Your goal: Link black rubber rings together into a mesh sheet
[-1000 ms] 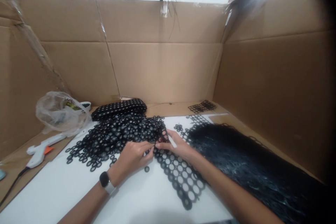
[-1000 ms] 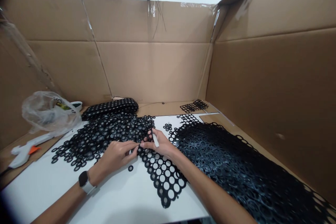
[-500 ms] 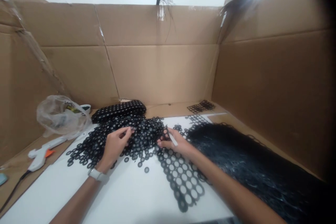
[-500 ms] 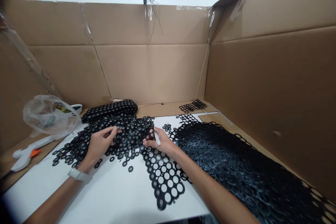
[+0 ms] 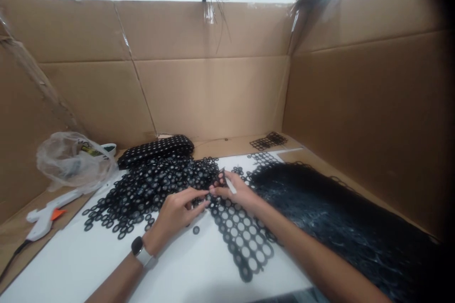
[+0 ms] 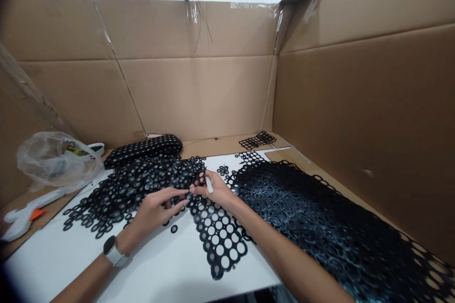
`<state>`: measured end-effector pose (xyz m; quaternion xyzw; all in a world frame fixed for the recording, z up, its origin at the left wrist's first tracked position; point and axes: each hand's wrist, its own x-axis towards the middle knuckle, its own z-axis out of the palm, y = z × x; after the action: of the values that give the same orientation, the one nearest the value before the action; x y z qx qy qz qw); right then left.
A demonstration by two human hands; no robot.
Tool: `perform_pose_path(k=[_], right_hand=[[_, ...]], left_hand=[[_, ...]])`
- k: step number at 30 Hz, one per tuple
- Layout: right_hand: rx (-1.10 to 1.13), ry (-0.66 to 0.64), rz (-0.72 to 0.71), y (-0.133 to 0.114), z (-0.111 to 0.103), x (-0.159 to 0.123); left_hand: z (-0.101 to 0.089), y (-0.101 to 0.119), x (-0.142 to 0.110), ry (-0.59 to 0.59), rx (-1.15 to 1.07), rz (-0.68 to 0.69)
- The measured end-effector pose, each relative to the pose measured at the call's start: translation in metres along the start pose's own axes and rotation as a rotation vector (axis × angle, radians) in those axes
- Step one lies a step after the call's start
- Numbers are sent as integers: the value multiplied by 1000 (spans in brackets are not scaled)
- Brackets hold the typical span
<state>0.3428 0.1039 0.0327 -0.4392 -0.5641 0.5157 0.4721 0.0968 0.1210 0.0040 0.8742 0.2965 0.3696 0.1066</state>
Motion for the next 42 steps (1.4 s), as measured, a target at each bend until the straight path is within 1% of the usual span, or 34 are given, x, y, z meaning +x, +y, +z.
perform_pose_path(k=[3,10,13,16,18,21,22,27,31,34,37,42], right_hand=[[20,19,-9,-2,2,-2],[20,14,7,-10,3,-10],[10,-42,1,-13,0,-10],[65,-100,3,-12,1,-8],[87,-70,4,-10,3,-4],[56,27,3,-7,5,-1],[41,38,8,-6,4,0],[10,-46,104,-7,-1,-6],[32,-100,138,-11,2,-13],[28,-126,101,-11,6,-14],[-29,-125,50,-9,6,-10],[-188,-105,-97,-9,3,-6]], left_hand=[[5,2,-2,10,22,1],[6,-1,-4,31,38,-36],[6,-2,-4,28,33,-49],[6,-4,-3,44,22,-79],[4,-4,-2,70,16,-111],[1,-5,0,110,9,-159],[0,-4,1,121,6,-171],[-4,-2,2,155,-26,-188],[-2,0,2,157,-76,-191],[-1,0,3,148,-138,-208],[0,1,4,115,-219,-239],[2,5,5,56,-369,-337]])
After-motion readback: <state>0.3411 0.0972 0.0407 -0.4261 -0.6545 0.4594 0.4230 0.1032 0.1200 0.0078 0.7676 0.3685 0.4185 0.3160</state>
